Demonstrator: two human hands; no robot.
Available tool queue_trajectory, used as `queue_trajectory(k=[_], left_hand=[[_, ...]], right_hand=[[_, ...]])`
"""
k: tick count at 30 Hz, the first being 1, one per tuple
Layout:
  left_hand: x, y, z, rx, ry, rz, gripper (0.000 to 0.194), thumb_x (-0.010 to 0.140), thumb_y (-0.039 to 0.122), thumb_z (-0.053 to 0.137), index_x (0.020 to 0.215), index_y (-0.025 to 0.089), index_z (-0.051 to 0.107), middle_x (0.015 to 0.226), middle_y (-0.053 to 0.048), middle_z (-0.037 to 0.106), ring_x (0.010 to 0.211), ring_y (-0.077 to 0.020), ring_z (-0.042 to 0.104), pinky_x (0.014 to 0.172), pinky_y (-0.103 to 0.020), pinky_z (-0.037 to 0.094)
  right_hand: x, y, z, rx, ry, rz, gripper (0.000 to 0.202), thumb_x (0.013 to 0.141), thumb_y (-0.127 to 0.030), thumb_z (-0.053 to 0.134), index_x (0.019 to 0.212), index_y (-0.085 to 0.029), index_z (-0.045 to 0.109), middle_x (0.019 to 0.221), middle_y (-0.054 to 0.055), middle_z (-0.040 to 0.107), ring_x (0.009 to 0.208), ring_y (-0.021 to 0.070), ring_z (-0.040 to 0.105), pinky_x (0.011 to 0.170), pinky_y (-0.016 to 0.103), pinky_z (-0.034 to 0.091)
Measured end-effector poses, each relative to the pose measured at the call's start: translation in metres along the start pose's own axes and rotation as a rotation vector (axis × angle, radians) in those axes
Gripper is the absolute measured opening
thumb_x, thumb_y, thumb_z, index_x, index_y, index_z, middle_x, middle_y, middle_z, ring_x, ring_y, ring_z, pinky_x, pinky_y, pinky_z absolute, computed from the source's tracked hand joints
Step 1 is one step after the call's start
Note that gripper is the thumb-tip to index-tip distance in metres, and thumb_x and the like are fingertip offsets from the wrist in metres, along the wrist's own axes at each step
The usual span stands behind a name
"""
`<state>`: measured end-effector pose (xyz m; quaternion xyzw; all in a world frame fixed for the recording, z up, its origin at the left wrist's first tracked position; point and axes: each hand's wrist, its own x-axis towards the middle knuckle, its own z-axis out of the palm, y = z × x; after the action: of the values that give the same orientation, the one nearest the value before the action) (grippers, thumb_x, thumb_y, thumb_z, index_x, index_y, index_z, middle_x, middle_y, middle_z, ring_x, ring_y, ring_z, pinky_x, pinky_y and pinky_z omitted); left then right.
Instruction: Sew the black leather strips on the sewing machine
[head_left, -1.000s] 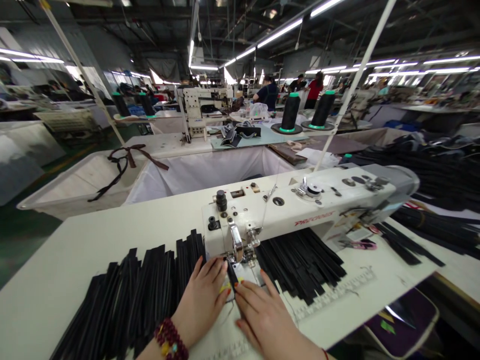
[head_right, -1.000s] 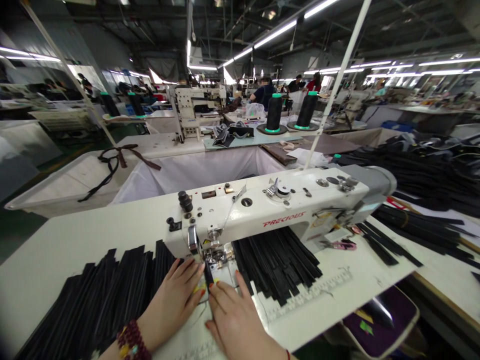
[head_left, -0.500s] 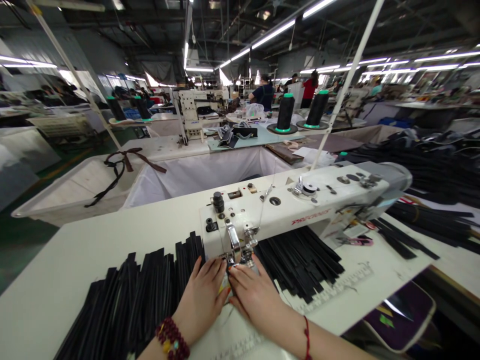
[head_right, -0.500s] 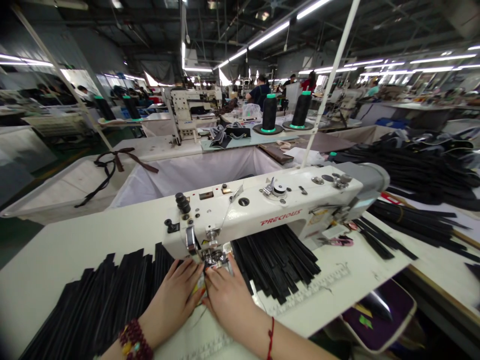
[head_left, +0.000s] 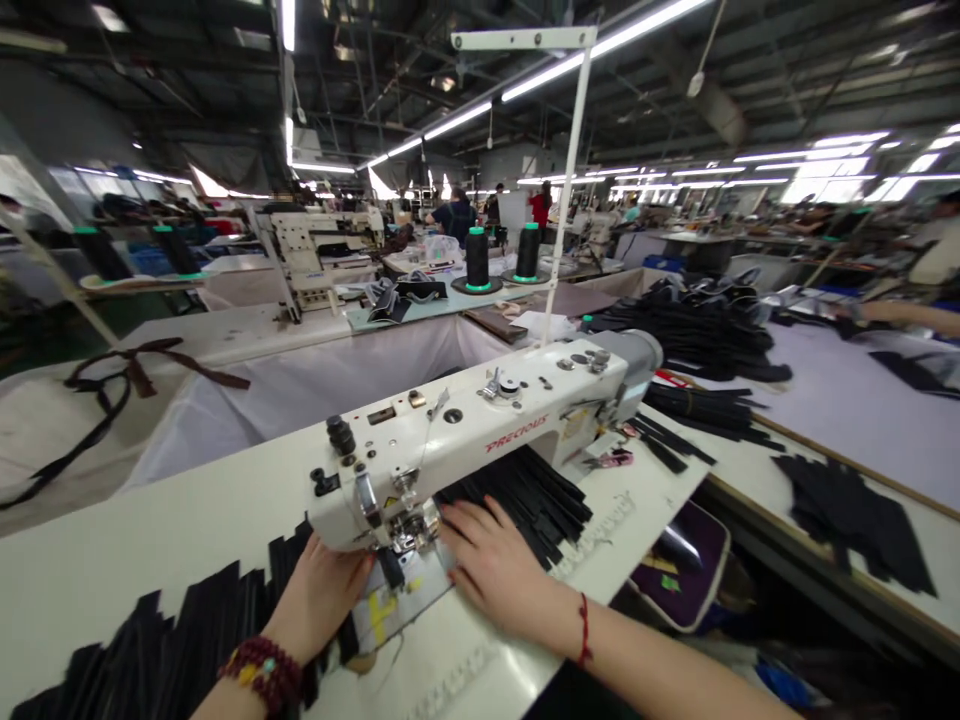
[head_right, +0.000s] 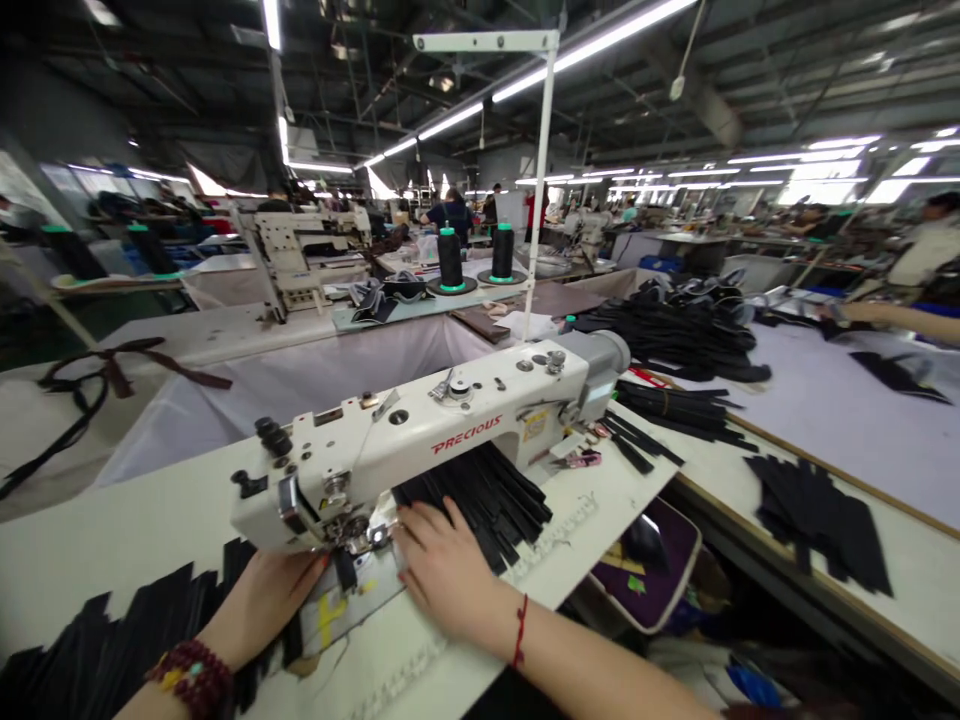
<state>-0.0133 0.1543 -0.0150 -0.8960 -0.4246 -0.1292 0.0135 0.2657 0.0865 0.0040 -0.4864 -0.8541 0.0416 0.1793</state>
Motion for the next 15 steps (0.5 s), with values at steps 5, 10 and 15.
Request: queue_trajectory(k=[5, 10, 15], left_hand=[[0.008, -0.012, 0.003, 0.022, -0.024, 0.054, 0.035, 0.094, 0.027, 0.042, 0.092, 0.026, 0.077, 0.101, -0.003, 0.078, 0.099, -0.0253, 0.072, 0.096, -0.040, 0.056], [-0.036, -0.028, -0.004, 0.121, -0.041, 0.061, 0.032, 0.096, 0.033, 0.049, 0.118, 0.029, 0.071, 0.122, -0.004, 0.073, 0.116, -0.0274, 0.065, 0.110, -0.051, 0.042], [-0.075, -0.023, -0.009, 0.248, 0.049, 0.139, 0.040, 0.096, 0.041, 0.052, 0.133, 0.032, 0.062, 0.139, -0.003, 0.062, 0.126, -0.0265, 0.059, 0.109, -0.046, 0.042]], right_hand=[[0.057, 0.079, -0.017, -0.161, 0.023, 0.298, 0.037, 0.096, -0.031, 0.057, 0.128, -0.012, 0.063, 0.131, 0.018, 0.062, 0.128, 0.0336, 0.052, 0.112, 0.049, 0.036], [0.094, 0.106, -0.006, -0.165, 0.061, 0.327, 0.044, 0.100, -0.016, 0.039, 0.142, -0.015, 0.051, 0.146, 0.013, 0.051, 0.143, 0.0307, 0.036, 0.120, 0.052, 0.022], [0.089, 0.108, 0.000, -0.159, 0.077, 0.343, 0.055, 0.095, -0.003, 0.032, 0.148, -0.012, 0.044, 0.149, 0.014, 0.047, 0.143, 0.0306, 0.035, 0.121, 0.052, 0.019]])
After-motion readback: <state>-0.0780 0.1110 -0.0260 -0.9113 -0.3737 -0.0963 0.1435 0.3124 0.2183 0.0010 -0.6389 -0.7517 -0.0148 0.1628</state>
